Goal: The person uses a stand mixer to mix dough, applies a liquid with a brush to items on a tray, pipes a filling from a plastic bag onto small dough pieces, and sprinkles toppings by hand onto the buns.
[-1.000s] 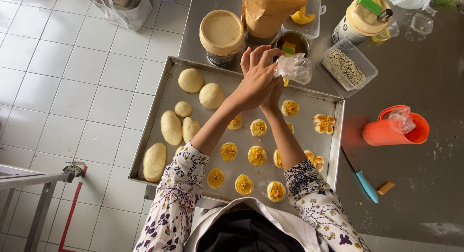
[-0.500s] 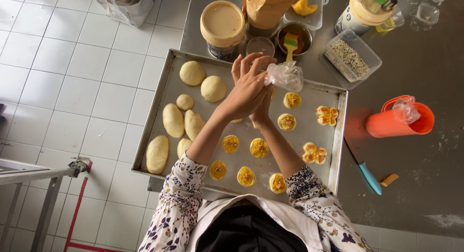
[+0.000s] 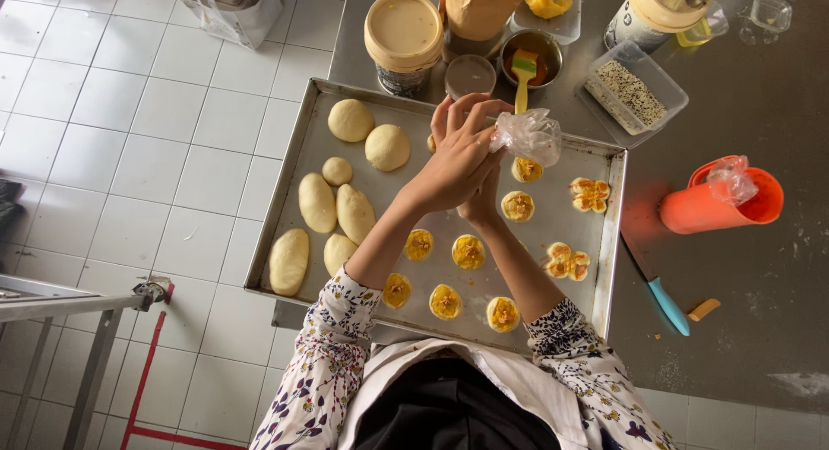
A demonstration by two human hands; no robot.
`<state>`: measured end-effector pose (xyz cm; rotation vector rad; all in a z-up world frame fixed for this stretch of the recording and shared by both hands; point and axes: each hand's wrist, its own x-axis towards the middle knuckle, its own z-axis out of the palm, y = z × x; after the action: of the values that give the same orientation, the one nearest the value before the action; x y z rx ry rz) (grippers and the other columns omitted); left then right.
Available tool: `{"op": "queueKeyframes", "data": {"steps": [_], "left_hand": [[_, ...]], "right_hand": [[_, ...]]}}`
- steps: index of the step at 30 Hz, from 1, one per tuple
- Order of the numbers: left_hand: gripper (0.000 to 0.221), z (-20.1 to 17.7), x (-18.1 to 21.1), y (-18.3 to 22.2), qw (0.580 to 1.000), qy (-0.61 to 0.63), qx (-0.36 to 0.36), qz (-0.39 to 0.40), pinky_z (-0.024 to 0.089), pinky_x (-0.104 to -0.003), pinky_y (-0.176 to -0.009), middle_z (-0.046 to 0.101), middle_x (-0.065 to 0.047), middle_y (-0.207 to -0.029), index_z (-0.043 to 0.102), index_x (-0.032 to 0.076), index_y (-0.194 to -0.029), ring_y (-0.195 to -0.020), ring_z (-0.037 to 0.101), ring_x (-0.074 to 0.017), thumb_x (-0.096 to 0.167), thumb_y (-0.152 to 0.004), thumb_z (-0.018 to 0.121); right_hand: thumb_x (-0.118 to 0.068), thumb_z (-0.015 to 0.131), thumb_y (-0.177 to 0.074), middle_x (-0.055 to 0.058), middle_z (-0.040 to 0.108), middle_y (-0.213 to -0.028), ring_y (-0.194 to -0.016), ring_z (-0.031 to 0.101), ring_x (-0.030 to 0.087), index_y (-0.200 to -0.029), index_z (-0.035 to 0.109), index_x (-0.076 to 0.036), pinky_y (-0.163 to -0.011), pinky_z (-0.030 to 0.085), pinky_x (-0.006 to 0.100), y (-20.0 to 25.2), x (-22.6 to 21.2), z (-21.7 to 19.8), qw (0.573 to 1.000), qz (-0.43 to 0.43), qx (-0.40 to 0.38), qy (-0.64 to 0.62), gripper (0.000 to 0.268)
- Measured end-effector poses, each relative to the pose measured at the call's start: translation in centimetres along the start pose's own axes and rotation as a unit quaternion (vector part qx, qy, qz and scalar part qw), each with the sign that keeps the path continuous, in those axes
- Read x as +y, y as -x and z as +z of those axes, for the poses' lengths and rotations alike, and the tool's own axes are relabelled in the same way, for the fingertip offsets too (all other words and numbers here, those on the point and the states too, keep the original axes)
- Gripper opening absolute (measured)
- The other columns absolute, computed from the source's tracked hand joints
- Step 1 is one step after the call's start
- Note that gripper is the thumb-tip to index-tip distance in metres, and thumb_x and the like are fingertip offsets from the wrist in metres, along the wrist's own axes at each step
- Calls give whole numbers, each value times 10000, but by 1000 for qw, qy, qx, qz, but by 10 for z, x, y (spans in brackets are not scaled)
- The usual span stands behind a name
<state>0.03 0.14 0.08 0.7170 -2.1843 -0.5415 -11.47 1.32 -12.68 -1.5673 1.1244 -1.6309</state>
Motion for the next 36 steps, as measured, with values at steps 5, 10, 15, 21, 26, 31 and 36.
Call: {"op": "queueKeyframes", "data": {"steps": [5,10,15,21,26,31,36], "left_hand": [[335,-1,5,5,1000,-21,0,-3,80,-568,-1264,499,-90,-1471,658,82,-1275,-1482,318,-322,159,-964,559],[274,-1,14,19,1000,4,7,-1,86,-568,-1272,493,-98,-1478,667,73,-1246,-1489,316,-336,177,-1014,564],[233,-1,26,38,1000,-22,1,0,132,-558,-1283,499,-105,-1465,663,43,-1132,-1480,328,-340,195,-965,606],[247,-2,30,47,1000,6,-7,2,162,-555,-1263,487,-126,-1473,658,11,-1162,-1472,318,-358,163,-977,596],[225,1,38,47,999,20,-25,10,191,-546,-1254,491,-129,-1474,668,15,-1143,-1476,314,-360,180,-1017,581],[214,3,41,49,999,28,-36,12,181,-549,-1257,493,-131,-1476,677,1,-1107,-1486,308,-358,168,-1001,595],[223,6,44,55,998,-14,-53,14,163,-556,-1259,501,-125,-1465,678,-13,-1042,-1481,310,-354,162,-910,636]], "right_hand": [[-256,579,-1087,76,659,-1149,-1052,674,138,-1260,542,-16,-852,544,307,0,0,-7,998,14,-1,59,298],[-244,587,-1083,85,616,-1219,-1125,633,151,-1296,519,4,-912,552,319,21,-17,1,999,27,7,-35,334],[-253,594,-1095,114,463,-1423,-1324,492,185,-1479,316,-9,-1093,453,353,62,-25,15,999,-2,-3,-46,534],[-263,628,-1082,170,555,-1346,-1225,586,203,-1444,421,2,-1007,522,369,68,-3,1,995,93,-14,-21,494],[-244,610,-1073,128,491,-1377,-1263,548,170,-1448,368,-21,-1008,511,357,85,-3,-6,999,13,-29,-44,500],[-226,580,-1100,141,538,-1324,-1227,573,185,-1400,427,8,-1001,516,360,86,-8,-14,998,33,-22,-44,410],[-202,586,-1107,142,558,-1239,-1132,587,176,-1344,451,28,-911,519,349,96,1,-25,999,37,-21,-7,357]]}}
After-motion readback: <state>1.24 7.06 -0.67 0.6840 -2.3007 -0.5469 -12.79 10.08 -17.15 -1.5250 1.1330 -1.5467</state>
